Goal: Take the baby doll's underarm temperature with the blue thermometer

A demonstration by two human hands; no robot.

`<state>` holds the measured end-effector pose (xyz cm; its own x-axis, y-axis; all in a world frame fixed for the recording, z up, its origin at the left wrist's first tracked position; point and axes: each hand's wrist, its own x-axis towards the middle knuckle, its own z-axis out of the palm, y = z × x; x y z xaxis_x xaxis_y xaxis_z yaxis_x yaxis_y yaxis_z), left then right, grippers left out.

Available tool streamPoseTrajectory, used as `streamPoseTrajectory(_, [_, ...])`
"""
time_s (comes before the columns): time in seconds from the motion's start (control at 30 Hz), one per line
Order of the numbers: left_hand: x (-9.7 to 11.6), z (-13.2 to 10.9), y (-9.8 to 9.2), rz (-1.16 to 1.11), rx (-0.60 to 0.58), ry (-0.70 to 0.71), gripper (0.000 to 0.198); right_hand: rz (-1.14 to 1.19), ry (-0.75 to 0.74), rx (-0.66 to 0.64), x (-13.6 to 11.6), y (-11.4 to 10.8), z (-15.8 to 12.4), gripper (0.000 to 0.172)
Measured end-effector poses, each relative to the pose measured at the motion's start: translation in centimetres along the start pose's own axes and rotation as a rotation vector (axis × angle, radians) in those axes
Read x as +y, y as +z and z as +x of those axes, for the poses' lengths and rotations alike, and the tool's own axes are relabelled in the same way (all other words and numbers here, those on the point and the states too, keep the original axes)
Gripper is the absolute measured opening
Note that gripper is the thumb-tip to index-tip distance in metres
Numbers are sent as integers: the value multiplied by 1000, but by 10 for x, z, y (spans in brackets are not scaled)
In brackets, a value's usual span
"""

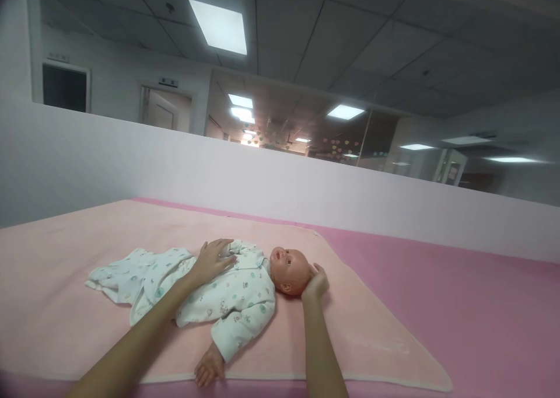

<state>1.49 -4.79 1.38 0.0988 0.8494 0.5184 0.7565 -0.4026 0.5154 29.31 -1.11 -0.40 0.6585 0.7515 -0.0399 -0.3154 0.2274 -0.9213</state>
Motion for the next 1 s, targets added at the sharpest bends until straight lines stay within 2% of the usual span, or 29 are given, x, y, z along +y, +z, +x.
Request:
streamPoseTrajectory(0.13, [18,-8,-4,-129,-264,117,45,-106,-233,161,0,5,-8,25])
streamPoseTrajectory(0.2, [21,-8,-3,-167,-285,132,38,-203,-488,186,3,8,-15,24])
streamPoseTrajectory(0.27, [20,-5,0,-206,-241,129,31,-343,-867,122,7,12,-26,22])
streamPoseTrajectory(0.33, [18,-2,5,-256,-198,109,28,-489,-1256,-51,13,19,-41,18])
streamPoseTrajectory(0.37, [17,-1,7,-287,-182,94,28,-557,-1402,-183,16,23,-50,16])
streamPoseTrajectory(0.43, [15,2,10,-381,-142,40,31,-733,-1619,-502,20,33,-70,17])
streamPoseTrajectory(0.47, [15,3,11,-450,-121,8,32,-843,-1678,-658,22,38,-80,19])
streamPoseTrajectory(0.53, [16,4,12,-619,-98,-43,34,-1037,-1653,-859,24,48,-96,22])
streamPoseTrajectory(0.57, [17,4,11,-702,-99,-56,34,-1089,-1576,-884,24,53,-101,23])
streamPoseTrajectory(0.7, [21,4,7,-827,-109,-84,34,-1142,-1148,-741,24,70,-105,23])
streamPoseTrajectory(0.8, [22,3,5,-809,-88,-110,34,-1263,-918,-617,25,82,-101,23])
streamPoseTrajectory(0.9, [21,3,4,-810,-104,-116,35,-1325,-766,-550,24,91,-99,24])
streamPoseTrajectory(1.0, [20,2,3,-813,-117,-126,34,-1312,-720,-528,23,94,-98,25])
